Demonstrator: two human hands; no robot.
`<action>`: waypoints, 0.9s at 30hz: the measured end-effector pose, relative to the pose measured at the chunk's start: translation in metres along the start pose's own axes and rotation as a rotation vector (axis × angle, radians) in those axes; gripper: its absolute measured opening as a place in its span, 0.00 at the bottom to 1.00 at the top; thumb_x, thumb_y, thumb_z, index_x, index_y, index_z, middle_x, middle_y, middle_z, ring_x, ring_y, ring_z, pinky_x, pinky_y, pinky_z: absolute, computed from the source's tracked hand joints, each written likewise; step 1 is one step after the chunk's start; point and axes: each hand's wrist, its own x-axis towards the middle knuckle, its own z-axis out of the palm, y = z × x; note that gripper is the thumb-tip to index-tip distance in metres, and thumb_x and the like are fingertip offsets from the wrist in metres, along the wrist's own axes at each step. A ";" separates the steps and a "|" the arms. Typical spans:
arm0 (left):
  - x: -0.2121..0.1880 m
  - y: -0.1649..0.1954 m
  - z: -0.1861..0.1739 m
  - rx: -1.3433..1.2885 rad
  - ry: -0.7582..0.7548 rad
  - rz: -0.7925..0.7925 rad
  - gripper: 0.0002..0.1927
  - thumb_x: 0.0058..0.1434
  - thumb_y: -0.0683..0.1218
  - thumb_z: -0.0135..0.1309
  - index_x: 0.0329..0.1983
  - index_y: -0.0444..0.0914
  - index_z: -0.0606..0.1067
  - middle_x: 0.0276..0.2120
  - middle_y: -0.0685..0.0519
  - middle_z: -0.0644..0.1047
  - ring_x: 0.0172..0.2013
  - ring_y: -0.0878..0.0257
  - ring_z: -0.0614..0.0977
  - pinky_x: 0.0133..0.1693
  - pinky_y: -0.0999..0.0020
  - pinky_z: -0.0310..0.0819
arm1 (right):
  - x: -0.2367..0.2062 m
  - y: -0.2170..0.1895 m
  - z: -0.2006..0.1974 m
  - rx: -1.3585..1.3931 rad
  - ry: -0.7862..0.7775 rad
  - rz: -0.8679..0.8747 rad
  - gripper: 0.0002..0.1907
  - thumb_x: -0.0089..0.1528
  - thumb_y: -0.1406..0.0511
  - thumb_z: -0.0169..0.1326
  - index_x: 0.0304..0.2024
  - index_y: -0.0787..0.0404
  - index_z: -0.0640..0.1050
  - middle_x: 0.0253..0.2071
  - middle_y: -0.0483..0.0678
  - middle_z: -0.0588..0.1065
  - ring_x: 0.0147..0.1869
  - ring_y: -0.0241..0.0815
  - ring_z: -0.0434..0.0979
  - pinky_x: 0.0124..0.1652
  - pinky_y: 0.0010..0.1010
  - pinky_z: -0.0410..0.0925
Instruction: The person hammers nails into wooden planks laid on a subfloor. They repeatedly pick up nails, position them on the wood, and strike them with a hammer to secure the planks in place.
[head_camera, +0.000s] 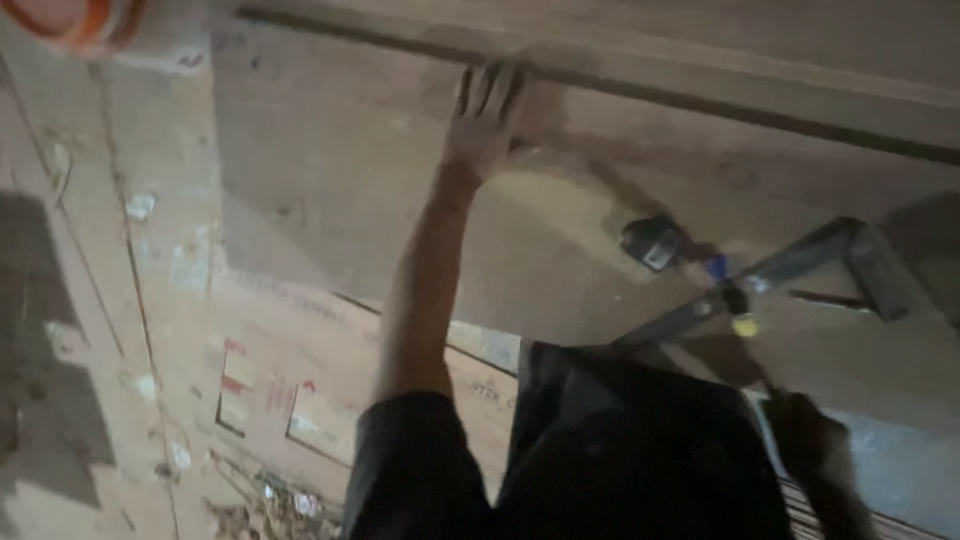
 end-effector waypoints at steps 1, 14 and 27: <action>-0.006 -0.007 -0.003 -0.037 -0.022 -0.046 0.61 0.54 0.70 0.67 0.78 0.35 0.52 0.75 0.39 0.52 0.74 0.40 0.50 0.73 0.38 0.38 | -0.003 0.008 -0.006 0.036 0.002 -0.013 0.15 0.68 0.54 0.55 0.37 0.59 0.74 0.29 0.56 0.76 0.31 0.60 0.78 0.29 0.44 0.70; -0.012 -0.123 0.017 0.013 -0.057 0.209 0.56 0.51 0.76 0.61 0.68 0.31 0.65 0.65 0.36 0.65 0.65 0.33 0.61 0.64 0.31 0.53 | 0.020 -0.049 0.016 0.744 -0.259 0.561 0.15 0.72 0.56 0.52 0.36 0.59 0.75 0.24 0.49 0.72 0.27 0.46 0.73 0.30 0.43 0.68; -0.013 -0.134 0.020 -0.097 0.538 0.326 0.43 0.65 0.70 0.62 0.75 0.46 0.64 0.74 0.40 0.59 0.74 0.41 0.56 0.71 0.37 0.49 | -0.032 -0.158 -0.012 0.849 0.060 0.511 0.18 0.71 0.57 0.51 0.33 0.63 0.73 0.21 0.47 0.67 0.22 0.39 0.65 0.23 0.35 0.61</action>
